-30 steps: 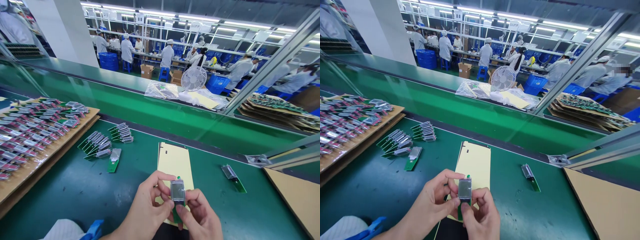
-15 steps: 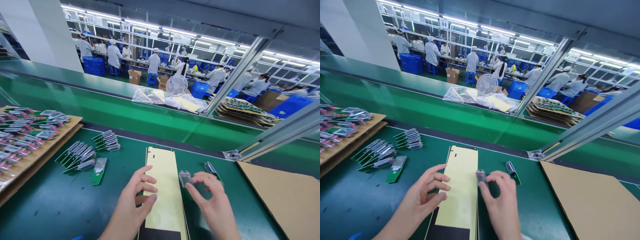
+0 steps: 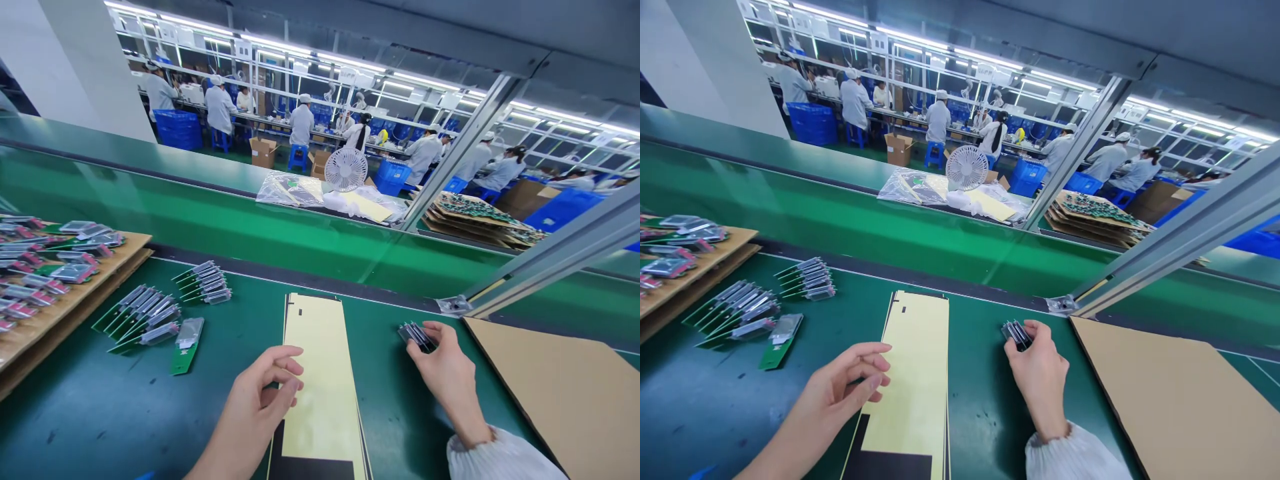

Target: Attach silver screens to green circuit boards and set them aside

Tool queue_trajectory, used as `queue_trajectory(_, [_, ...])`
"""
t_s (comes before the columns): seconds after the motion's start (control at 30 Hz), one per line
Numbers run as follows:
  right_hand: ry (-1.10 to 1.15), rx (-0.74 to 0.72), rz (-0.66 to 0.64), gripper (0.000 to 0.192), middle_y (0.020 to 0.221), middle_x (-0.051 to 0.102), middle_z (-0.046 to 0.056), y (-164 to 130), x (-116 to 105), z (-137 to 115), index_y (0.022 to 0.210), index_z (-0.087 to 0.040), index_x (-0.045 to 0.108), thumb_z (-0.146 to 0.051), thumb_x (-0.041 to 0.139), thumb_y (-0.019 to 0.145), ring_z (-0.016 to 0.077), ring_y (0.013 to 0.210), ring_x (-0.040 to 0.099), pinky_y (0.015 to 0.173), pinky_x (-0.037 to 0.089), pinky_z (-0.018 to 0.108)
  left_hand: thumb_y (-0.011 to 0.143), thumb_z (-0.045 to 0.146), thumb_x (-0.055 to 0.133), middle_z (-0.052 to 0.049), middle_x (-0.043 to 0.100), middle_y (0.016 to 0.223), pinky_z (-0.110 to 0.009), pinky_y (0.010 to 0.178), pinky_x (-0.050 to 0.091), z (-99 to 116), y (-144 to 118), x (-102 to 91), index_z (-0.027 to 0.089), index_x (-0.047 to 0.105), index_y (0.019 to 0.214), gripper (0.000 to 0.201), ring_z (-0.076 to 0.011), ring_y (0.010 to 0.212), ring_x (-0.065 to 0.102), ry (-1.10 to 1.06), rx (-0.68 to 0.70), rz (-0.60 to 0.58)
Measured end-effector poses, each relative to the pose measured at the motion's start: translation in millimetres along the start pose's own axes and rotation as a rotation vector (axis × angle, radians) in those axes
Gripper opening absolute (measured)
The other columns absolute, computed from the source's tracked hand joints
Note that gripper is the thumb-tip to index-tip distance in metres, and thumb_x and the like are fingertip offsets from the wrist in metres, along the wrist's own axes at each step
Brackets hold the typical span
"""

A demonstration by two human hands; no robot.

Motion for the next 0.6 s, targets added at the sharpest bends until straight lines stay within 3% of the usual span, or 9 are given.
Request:
queue_trajectory(0.2, [-0.064, -0.038, -0.016, 0.042, 0.098, 0.065, 0.012, -3.5, 1.9, -2.2, 0.096, -0.021, 0.047, -0.037, 0.042, 0.057, 0.0328, 0.096, 0.057, 0.081, 0.036, 0.050, 0.080, 0.034, 0.048, -0.004, 0.055, 0.085, -0.033, 0.069, 0.047, -6.9, -0.3, -1.9, 0.022, 0.055, 0.096, 0.021, -0.0207, 0.082, 0.057, 0.130, 0.001, -0.013])
queue_trajectory(0.43, [-0.076, -0.106, 0.061, 0.055, 0.103, 0.062, 0.017, -5.5, -12.3, -5.5, 0.106, -0.015, 0.048, -0.042, 0.046, 0.058, 0.0376, 0.098, 0.054, 0.079, 0.036, 0.055, 0.080, 0.025, 0.044, -0.003, 0.057, 0.085, -0.031, 0.067, 0.048, 5.6, 0.5, -3.6, 0.023, 0.056, 0.088, 0.015, -0.0184, 0.079, 0.056, 0.373, 0.114, 0.010])
queue_trajectory(0.53, [-0.022, -0.186, 0.102, 0.054, 0.098, 0.061, 0.017, -31.8, -20.6, -12.8, 0.105, -0.015, 0.049, -0.046, 0.048, 0.061, 0.0373, 0.094, 0.054, 0.076, 0.039, 0.054, 0.079, 0.014, 0.047, -0.003, 0.059, 0.104, -0.037, 0.083, 0.046, 7.7, 1.2, -5.5, 0.026, 0.055, 0.098, 0.024, -0.0209, 0.097, 0.054, 0.588, 0.209, -0.030])
queue_trajectory(0.6, [0.144, -0.368, 0.020, 0.043, 0.091, 0.062, 0.010, -67.1, -15.5, -24.2, 0.106, -0.020, 0.047, -0.042, 0.048, 0.069, 0.0288, 0.084, 0.058, 0.072, 0.043, 0.044, 0.077, 0.009, 0.051, -0.002, 0.056, 0.119, -0.043, 0.092, 0.041, 5.3, 2.1, -5.9, 0.028, 0.053, 0.108, 0.036, -0.0236, 0.113, 0.046, 0.745, 0.241, -0.080])
Point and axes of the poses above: each hand's wrist, its own y-axis towards the middle knuckle, its own x-axis out of the palm, z = x × y, the point moved 4 cm from there along y, towards the middle knuckle
